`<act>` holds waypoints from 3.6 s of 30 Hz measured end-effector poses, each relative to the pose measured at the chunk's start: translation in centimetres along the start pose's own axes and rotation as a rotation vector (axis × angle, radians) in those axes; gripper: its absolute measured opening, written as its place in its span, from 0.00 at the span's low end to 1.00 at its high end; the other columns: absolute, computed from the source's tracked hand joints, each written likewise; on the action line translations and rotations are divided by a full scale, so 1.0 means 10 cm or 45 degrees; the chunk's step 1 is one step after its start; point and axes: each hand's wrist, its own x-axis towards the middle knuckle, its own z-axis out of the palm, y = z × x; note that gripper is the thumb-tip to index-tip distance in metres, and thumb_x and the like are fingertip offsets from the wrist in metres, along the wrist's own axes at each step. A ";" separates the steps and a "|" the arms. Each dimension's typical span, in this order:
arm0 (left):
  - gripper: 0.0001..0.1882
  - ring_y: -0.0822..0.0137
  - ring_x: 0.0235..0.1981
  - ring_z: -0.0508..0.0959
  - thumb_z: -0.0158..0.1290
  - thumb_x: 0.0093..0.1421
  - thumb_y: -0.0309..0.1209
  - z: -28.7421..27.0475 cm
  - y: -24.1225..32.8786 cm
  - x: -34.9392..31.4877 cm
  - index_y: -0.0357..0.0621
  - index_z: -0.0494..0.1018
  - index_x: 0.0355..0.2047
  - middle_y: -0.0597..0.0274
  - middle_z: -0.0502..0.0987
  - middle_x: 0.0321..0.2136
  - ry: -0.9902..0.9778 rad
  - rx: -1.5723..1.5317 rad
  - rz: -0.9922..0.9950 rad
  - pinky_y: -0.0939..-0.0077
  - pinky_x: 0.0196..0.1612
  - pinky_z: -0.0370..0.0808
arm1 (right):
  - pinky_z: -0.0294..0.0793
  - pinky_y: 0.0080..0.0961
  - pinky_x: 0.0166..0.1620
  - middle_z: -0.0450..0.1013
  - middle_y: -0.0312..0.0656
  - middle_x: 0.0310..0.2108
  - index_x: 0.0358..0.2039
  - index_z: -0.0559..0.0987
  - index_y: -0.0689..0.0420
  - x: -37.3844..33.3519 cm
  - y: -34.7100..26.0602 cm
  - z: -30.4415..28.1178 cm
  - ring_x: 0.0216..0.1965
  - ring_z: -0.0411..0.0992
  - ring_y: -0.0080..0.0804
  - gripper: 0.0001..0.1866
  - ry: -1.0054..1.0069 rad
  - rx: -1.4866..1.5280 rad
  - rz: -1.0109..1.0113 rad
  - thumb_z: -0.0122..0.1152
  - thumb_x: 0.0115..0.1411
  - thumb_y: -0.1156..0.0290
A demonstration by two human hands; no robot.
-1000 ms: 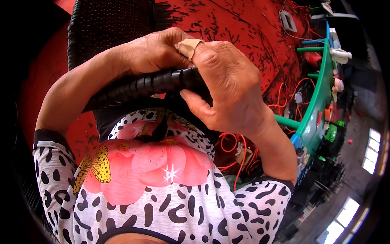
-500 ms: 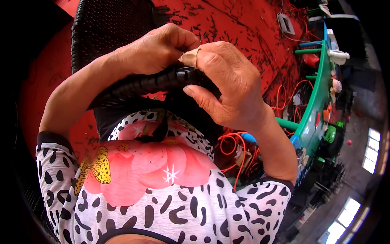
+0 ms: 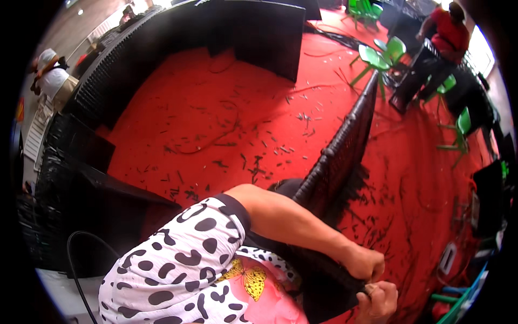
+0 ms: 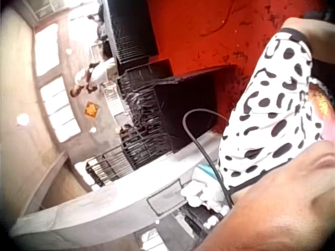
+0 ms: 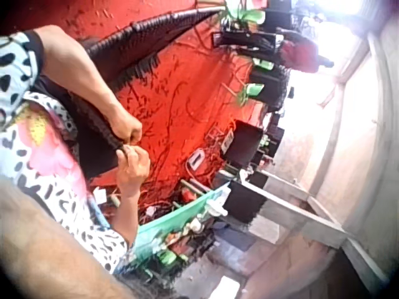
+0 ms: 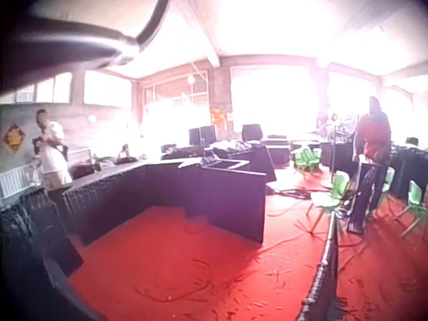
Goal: The person assembles pieces of woven wicker furniture by hand, using small black fasteners to join a seat back and seat base, and then lifting the assembled wicker panel to check the alignment.
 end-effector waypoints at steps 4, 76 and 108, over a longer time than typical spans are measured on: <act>0.09 0.68 0.26 0.76 0.53 0.45 0.23 -0.05 -0.04 -0.08 0.35 0.77 0.28 0.57 0.78 0.23 -0.007 -0.031 0.030 0.70 0.25 0.72 | 0.60 0.36 0.29 0.64 0.42 0.22 0.19 0.73 0.58 0.21 0.01 0.07 0.24 0.64 0.38 0.17 0.089 -0.204 -0.173 0.61 0.47 0.56; 0.11 0.78 0.32 0.76 0.51 0.56 0.25 -0.40 0.09 -0.14 0.34 0.73 0.40 0.66 0.77 0.31 -0.207 -0.199 -0.067 0.85 0.37 0.72 | 0.73 0.25 0.34 0.71 0.43 0.32 0.33 0.79 0.61 0.33 0.15 -0.15 0.31 0.73 0.34 0.15 -0.090 0.430 0.014 0.70 0.43 0.74; 0.15 0.70 0.33 0.77 0.57 0.50 0.31 -0.43 0.15 -0.02 0.38 0.77 0.38 0.58 0.79 0.30 -0.173 0.034 -0.103 0.73 0.38 0.72 | 0.67 0.25 0.38 0.67 0.40 0.28 0.23 0.74 0.62 0.56 0.07 -0.28 0.36 0.68 0.33 0.07 -0.233 0.298 0.077 0.66 0.45 0.78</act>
